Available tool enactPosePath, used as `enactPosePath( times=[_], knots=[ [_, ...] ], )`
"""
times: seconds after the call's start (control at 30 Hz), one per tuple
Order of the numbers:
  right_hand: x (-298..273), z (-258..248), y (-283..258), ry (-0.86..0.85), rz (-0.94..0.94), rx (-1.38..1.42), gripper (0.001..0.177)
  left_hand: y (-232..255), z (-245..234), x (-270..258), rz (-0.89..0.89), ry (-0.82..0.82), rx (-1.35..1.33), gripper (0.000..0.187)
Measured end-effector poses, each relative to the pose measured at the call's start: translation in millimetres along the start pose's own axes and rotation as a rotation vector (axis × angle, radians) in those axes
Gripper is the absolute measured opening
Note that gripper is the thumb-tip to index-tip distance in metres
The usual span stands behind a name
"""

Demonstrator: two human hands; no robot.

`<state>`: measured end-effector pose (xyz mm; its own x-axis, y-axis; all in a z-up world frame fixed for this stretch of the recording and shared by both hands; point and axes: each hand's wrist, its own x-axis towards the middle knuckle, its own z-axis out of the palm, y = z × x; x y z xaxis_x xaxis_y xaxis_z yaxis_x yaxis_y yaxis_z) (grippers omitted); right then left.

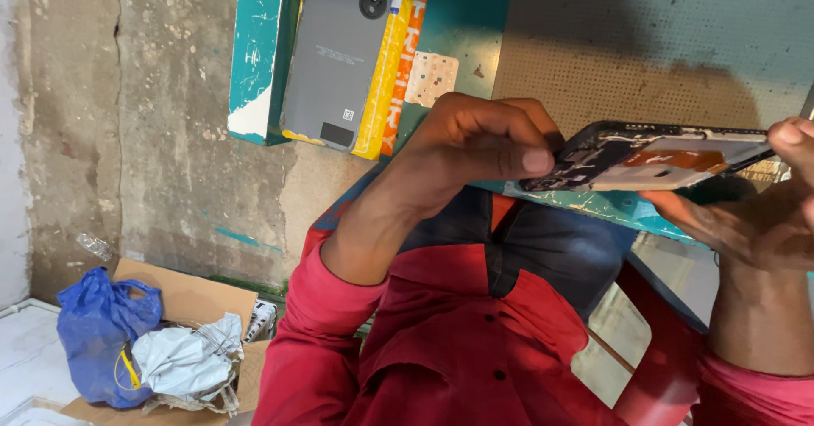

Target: The person uses tweezers to remove a small component from a disassembled smartphone motherboard. The person then picks up a ribbon cable and connects it to the motherboard, pressing it into place.

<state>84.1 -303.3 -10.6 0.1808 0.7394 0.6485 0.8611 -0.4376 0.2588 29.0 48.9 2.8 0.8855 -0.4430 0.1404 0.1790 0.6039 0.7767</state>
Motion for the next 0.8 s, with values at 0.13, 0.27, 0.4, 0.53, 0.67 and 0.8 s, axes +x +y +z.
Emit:
enactPosePath(
  times=[0.13,0.27,0.4,0.53,0.67,0.8],
  knots=[
    [-13.4,3.5,0.4,-0.016,0.054,0.102,0.124,2.2,-1.2,-2.2,0.014,-0.009,0.058,0.013],
    [-18.5,0.1,-5.5,-0.065,0.18,0.149,0.11,5.3,-0.2,-4.1,0.02,-0.005,0.084,0.012],
    [-0.7,-0.9,-5.2,-0.014,0.075,0.096,0.114,4.5,2.0,-3.7,0.032,0.002,0.082,0.013],
    [5.5,-2.9,-5.1,0.011,0.046,0.035,0.119,7.6,3.9,-6.7,0.065,-0.031,0.09,0.014],
    [4.1,-2.8,-8.2,0.026,0.097,0.113,0.12,10.9,11.0,-6.0,0.108,0.006,0.218,0.015],
    [15.6,-5.6,-4.5,0.041,0.113,0.173,0.124,16.2,19.7,-1.4,0.123,0.07,0.385,0.015]
  ],
)
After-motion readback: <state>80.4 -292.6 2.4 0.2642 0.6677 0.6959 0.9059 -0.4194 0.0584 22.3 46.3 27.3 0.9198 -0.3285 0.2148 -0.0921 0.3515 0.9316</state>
